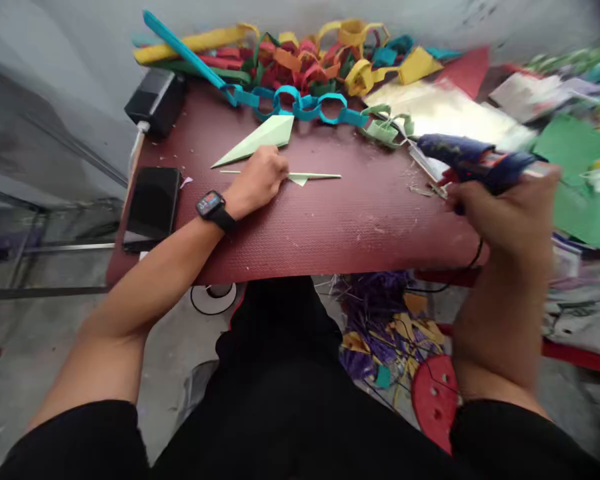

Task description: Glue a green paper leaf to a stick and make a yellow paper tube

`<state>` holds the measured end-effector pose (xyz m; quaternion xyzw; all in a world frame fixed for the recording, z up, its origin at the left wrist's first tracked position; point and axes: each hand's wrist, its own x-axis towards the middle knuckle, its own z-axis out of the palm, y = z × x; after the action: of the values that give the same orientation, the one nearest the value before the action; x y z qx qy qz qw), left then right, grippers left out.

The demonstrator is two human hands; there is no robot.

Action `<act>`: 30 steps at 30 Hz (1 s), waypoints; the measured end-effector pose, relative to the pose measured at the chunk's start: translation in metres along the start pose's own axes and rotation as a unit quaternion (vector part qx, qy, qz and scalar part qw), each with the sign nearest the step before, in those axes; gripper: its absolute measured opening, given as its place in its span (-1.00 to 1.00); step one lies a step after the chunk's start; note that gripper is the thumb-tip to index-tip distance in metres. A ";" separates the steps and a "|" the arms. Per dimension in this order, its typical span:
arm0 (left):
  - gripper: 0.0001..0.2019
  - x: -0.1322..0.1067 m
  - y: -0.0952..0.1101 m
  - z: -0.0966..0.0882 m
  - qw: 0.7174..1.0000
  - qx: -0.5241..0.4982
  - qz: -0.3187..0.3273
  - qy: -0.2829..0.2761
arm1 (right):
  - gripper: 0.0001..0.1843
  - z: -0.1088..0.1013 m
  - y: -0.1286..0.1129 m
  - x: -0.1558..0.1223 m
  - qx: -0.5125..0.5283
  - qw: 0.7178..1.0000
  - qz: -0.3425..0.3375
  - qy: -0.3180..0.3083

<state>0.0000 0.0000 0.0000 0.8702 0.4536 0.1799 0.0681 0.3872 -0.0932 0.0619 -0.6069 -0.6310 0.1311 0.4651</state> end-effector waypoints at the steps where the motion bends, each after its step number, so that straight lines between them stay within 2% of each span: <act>1: -0.73 0.000 0.000 0.001 1.000 -0.008 0.000 0.003 | -0.84 0.003 -0.004 0.003 0.002 0.999 -0.001 -0.034; 6: -0.76 0.000 -0.003 0.006 0.999 -0.049 0.005 0.017 | -0.85 0.030 -0.022 0.020 0.021 0.978 -0.037 -0.202; 10: -0.78 0.000 -0.006 0.008 0.996 -0.079 0.008 0.034 | -0.92 0.067 -0.033 0.032 0.030 0.959 -0.069 -0.273; 14: -0.76 0.000 -0.004 0.006 0.996 -0.083 0.006 0.027 | -0.71 0.094 -0.040 0.037 0.006 0.953 -0.056 -0.298; 17: -0.73 0.000 -0.001 0.003 0.997 -0.076 0.002 0.011 | -0.67 0.105 -0.041 0.040 0.014 0.944 -0.071 -0.321; 20: -0.72 0.000 0.001 0.001 0.997 -0.071 -0.007 0.004 | -0.72 0.112 -0.038 0.041 0.023 0.939 -0.083 -0.334; 25: -0.72 0.000 0.002 -0.002 0.998 -0.063 -0.022 -0.010 | -0.66 0.119 -0.031 0.039 0.027 0.948 -0.093 -0.303; 30: -0.70 -0.002 0.006 -0.008 0.997 -0.061 -0.029 -0.033 | -0.61 0.121 -0.032 0.035 0.029 0.944 -0.099 -0.314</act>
<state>0.0006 -0.0049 0.0084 0.8565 0.4641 0.1762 0.1416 0.2822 -0.0209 0.0361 -0.4556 -0.7977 0.2870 0.2714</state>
